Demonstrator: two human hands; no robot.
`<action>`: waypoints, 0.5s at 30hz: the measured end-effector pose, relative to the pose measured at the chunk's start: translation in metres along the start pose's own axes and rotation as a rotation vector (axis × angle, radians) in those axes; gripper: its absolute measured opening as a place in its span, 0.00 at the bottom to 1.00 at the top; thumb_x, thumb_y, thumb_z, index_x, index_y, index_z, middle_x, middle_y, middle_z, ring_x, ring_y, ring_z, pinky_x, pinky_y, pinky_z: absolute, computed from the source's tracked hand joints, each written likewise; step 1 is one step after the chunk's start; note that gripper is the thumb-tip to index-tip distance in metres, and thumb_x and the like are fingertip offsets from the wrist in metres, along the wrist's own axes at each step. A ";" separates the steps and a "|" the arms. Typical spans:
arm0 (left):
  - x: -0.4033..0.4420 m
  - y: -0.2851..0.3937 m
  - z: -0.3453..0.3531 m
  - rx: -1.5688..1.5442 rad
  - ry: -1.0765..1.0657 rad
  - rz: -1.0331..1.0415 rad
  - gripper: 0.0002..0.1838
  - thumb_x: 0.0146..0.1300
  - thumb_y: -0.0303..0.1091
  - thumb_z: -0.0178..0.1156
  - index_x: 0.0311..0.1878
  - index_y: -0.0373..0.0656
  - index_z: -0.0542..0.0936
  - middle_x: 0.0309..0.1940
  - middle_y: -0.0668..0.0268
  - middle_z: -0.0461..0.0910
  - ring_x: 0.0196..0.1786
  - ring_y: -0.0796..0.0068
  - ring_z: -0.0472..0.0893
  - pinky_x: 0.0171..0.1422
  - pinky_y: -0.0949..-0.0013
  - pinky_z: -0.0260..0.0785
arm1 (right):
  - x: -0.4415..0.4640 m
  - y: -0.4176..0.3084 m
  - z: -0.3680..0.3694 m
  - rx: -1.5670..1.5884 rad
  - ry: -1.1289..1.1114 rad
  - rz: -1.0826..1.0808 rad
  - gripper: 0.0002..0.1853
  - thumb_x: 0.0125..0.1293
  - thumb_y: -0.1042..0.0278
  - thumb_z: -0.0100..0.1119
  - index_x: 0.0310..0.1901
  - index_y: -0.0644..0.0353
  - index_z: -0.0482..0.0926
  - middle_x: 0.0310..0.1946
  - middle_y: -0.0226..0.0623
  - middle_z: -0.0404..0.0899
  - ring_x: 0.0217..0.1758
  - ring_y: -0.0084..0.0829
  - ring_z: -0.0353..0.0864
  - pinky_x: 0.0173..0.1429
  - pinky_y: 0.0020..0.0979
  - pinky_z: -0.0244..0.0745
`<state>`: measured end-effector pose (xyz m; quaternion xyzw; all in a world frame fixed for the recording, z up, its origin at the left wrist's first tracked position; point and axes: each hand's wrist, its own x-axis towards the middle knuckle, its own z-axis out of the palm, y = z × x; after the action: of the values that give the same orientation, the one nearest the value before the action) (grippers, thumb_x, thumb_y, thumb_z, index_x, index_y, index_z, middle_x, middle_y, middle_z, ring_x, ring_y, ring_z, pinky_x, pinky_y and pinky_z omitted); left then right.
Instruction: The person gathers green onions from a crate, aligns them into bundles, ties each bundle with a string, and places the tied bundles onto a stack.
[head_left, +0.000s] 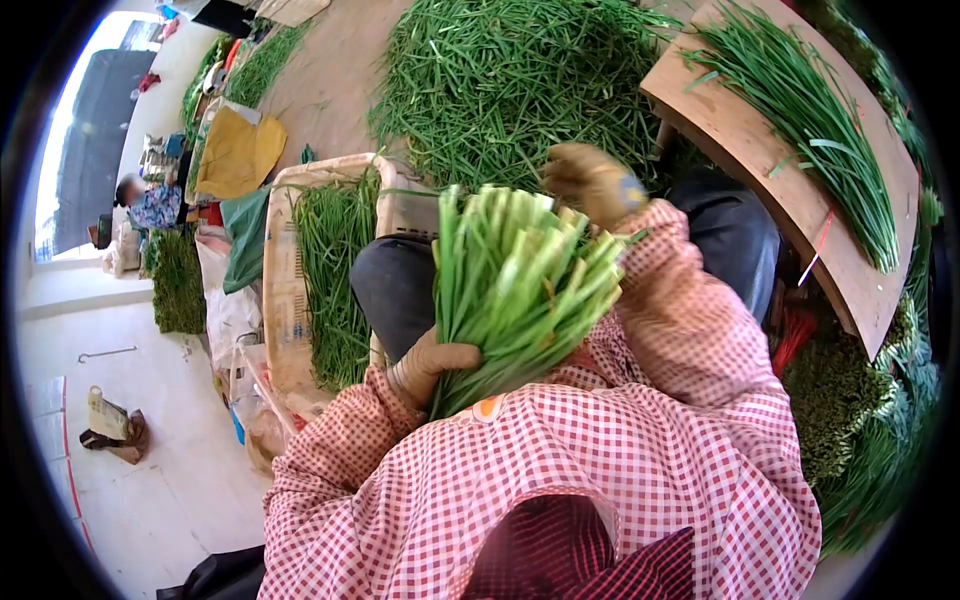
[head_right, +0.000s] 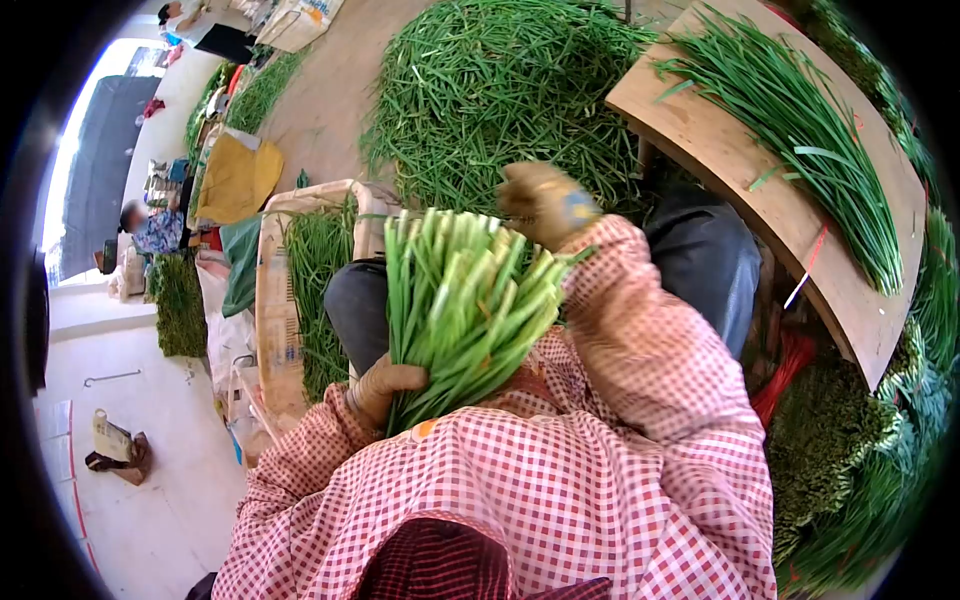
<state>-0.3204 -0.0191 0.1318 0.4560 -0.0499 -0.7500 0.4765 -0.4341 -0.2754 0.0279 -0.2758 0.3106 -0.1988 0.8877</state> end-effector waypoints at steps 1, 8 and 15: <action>-0.005 -0.001 0.007 -0.119 0.050 0.048 0.41 0.52 0.35 0.68 0.69 0.37 0.62 0.63 0.53 0.71 0.63 0.59 0.73 0.70 0.60 0.63 | -0.027 -0.023 0.003 -0.237 0.143 -0.122 0.15 0.65 0.57 0.59 0.48 0.56 0.77 0.48 0.35 0.79 0.51 0.30 0.78 0.56 0.37 0.73; -0.013 -0.017 0.001 -0.229 0.205 0.169 0.32 0.60 0.39 0.62 0.66 0.38 0.66 0.61 0.53 0.73 0.60 0.59 0.75 0.68 0.59 0.67 | -0.100 -0.021 0.037 -1.057 -0.316 -0.796 0.12 0.65 0.60 0.59 0.43 0.57 0.83 0.48 0.44 0.78 0.53 0.41 0.78 0.57 0.39 0.74; -0.011 -0.023 0.004 -0.197 0.270 0.341 0.33 0.59 0.37 0.62 0.67 0.41 0.66 0.60 0.55 0.73 0.59 0.59 0.76 0.66 0.58 0.68 | -0.089 -0.002 0.031 -1.169 -0.177 -0.899 0.13 0.54 0.60 0.67 0.38 0.57 0.83 0.42 0.43 0.79 0.49 0.43 0.77 0.53 0.44 0.73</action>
<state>-0.3367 -0.0001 0.1291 0.4885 0.0116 -0.5920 0.6409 -0.4788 -0.2190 0.0883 -0.8188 0.1503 -0.3223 0.4507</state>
